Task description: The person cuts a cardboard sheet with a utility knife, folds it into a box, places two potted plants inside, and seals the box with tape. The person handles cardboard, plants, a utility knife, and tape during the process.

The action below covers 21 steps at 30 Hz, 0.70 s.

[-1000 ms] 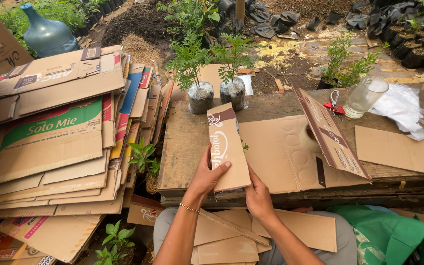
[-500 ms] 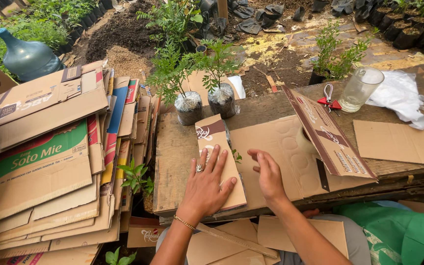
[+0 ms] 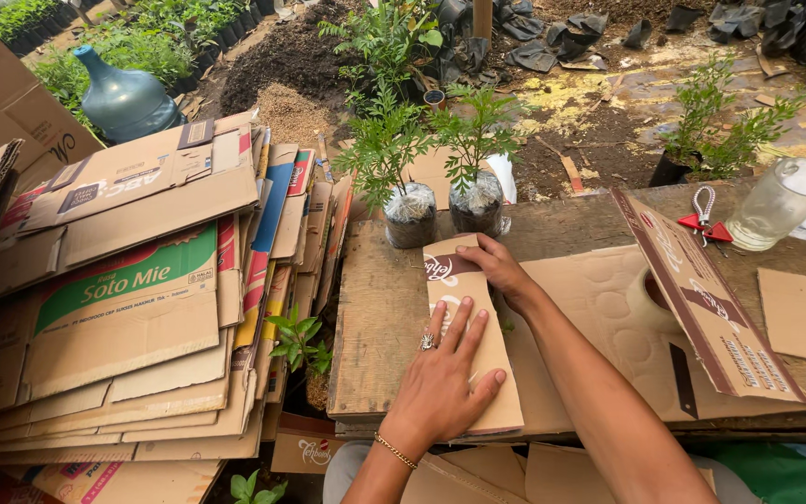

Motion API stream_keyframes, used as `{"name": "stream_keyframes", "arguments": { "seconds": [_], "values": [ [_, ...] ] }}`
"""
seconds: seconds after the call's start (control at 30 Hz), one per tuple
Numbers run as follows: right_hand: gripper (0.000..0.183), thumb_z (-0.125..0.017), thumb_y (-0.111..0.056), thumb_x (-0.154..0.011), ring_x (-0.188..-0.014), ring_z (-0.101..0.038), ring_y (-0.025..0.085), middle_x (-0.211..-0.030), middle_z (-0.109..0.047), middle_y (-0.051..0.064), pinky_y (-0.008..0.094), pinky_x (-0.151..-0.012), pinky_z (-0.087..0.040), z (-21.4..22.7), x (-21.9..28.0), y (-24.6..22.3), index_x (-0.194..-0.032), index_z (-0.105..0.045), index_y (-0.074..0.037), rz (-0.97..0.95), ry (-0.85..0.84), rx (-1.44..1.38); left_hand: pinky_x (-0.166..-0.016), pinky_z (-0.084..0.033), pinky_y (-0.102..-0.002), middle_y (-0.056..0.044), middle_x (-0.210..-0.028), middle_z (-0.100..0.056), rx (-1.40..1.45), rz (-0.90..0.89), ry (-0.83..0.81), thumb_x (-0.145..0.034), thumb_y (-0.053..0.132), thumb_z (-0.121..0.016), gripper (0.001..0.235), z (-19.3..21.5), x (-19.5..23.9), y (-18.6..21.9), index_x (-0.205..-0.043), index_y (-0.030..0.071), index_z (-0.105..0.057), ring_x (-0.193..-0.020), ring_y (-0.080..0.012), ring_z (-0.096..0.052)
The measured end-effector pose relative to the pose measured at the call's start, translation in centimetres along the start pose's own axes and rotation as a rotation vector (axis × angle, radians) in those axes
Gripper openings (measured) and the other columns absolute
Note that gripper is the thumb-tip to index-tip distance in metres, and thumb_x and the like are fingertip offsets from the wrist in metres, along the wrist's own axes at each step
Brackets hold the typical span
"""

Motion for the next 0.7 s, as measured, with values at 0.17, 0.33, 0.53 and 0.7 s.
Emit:
{"name": "stream_keyframes", "arguments": {
  "seconds": [0.17,0.33,0.53,0.7],
  "values": [
    [0.039,-0.062,-0.042,-0.096,-0.093,-0.065,0.011,-0.101,-0.071,0.003,0.025,-0.084,-0.050,0.3,-2.0,0.1,-0.110,-0.071,-0.006,-0.017,-0.114,-0.004,-0.118,-0.026,-0.051,-0.022,-0.165,-0.027,0.004,-0.012,0.005,-0.096,0.043,-0.059,0.076,0.4,-0.1,0.2,-0.157,0.003,-0.036,-0.152,-0.0490,-0.016],
    [0.047,-0.056,-0.040,-0.095,-0.077,-0.070,0.017,-0.093,-0.077,0.012,0.028,-0.074,-0.055,0.1,-2.6,0.7,-0.103,-0.076,0.002,0.010,-0.003,-0.164,-0.118,-0.027,-0.051,-0.022,-0.166,-0.027,0.025,-0.005,0.000,-0.096,0.043,-0.059,0.076,0.5,-0.2,0.0,-0.156,0.003,-0.036,-0.153,-0.0489,-0.016],
    [0.060,-0.045,-0.044,-0.098,-0.074,-0.071,0.020,-0.088,-0.077,0.016,0.028,-0.072,-0.055,0.1,-2.6,0.1,-0.101,-0.075,0.008,0.019,0.054,-0.194,-0.119,-0.026,-0.051,-0.022,-0.166,-0.027,0.038,0.000,-0.011,-0.095,0.042,-0.059,0.076,0.3,-0.3,-0.2,-0.156,0.003,-0.037,-0.153,-0.0491,-0.016],
    [0.062,-0.044,-0.045,-0.097,-0.071,-0.071,0.021,-0.085,-0.077,0.017,0.029,-0.071,-0.055,0.1,-2.5,0.0,-0.097,-0.076,0.008,0.028,0.066,-0.170,-0.118,-0.027,-0.051,-0.022,-0.166,-0.028,0.038,0.008,-0.012,-0.095,0.042,-0.060,0.076,0.4,-0.4,0.1,-0.156,0.003,-0.037,-0.153,-0.0489,-0.016]
  ]
}}
Point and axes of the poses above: each hand's wrist, its own x-axis away from the middle knuckle, its own z-axis out of the back of the hand, y = z × x, the point moved 9 cm from there along -x, towards the middle knuckle
